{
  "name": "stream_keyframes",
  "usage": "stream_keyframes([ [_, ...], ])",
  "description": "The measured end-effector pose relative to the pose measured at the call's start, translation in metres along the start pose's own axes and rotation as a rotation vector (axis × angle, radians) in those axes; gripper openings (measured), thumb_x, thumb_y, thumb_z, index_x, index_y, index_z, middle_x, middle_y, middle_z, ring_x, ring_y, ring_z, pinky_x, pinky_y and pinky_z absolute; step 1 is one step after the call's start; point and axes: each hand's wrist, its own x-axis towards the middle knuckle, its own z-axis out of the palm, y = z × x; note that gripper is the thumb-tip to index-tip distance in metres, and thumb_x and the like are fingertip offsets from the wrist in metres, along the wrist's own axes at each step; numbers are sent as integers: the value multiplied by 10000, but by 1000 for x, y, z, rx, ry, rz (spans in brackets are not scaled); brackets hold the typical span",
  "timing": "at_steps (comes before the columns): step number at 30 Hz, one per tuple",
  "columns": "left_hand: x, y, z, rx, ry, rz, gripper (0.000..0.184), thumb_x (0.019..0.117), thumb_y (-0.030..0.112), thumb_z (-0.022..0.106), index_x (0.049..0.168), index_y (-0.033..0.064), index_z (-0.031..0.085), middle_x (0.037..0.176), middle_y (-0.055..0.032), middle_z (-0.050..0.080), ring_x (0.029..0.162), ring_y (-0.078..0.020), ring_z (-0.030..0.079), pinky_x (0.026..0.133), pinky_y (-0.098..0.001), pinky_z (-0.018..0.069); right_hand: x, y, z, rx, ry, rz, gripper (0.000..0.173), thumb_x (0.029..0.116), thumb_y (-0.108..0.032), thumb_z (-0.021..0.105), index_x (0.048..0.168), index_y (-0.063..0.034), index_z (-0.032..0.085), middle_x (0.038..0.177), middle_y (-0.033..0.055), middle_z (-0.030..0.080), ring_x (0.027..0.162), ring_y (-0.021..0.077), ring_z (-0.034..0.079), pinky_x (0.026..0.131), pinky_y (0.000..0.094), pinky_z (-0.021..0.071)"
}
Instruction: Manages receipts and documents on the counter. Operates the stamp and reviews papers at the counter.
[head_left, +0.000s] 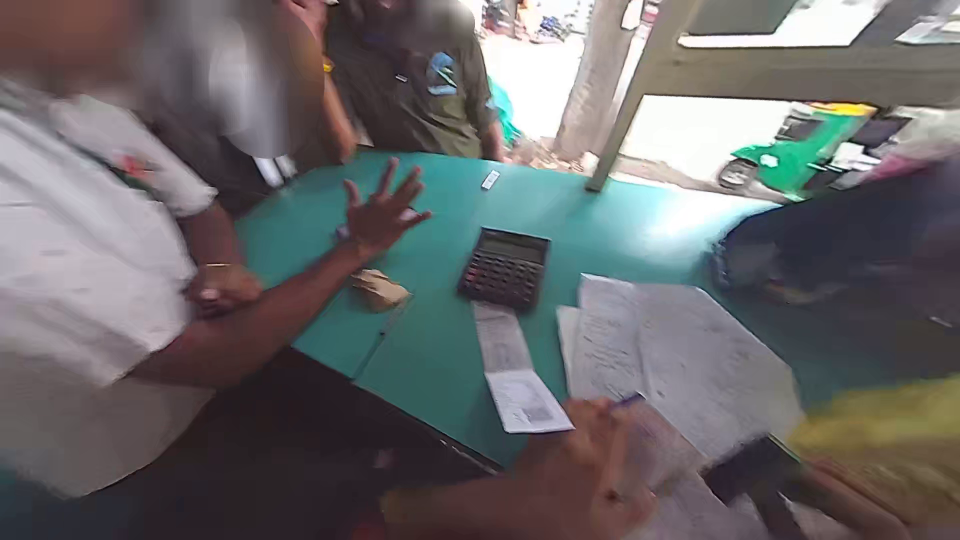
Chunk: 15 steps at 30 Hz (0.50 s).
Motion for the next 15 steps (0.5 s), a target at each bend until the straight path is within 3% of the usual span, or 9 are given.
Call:
stream_keyframes([
  [2,1,-6,1,-82,63,34,598,890,298,713,1348,-61,577,1313,-227,643,1243,-331,619,1056,-445,489,2,1,0,-27,25,-14,227,966,-186,701,1104,-12,653,1110,163,676,1039,76,659,893,156,523],
  [4,3,-7,1,-126,114,10,558,912,286,675,1343,-53,574,1250,-206,674,1161,-285,662,985,-409,531,4,-1,5,-59,93,-23,214,953,-208,714,1078,-37,680,1079,156,705,1004,69,675,847,136,520],
  [8,6,-14,-2,-211,174,4,465,1065,304,469,1305,-76,587,1181,-201,696,1073,-197,700,934,-323,560,4,-1,9,-74,134,-11,237,955,-212,705,1077,-9,692,1035,169,739,963,72,699,821,133,522],
  [10,7,-18,-3,-237,215,2,484,1093,334,411,1255,-88,582,1162,-208,681,1084,-191,683,935,-306,547,2,1,9,-41,130,1,258,970,-222,693,1093,4,672,1044,148,747,978,49,703,841,134,531],
  [12,9,-22,-1,-217,278,8,452,1093,328,424,1211,-81,575,1101,-186,663,1022,-163,668,873,-263,548,3,0,9,-15,130,9,267,984,-217,674,1118,13,656,1065,132,750,993,28,702,854,131,532],
  [15,10,-21,3,-139,377,11,366,1082,259,471,1237,-55,576,1074,-182,662,953,-138,674,817,-224,548,4,-1,7,-12,120,2,259,1002,-190,636,1162,14,634,1105,117,741,976,-2,689,863,120,523],
])
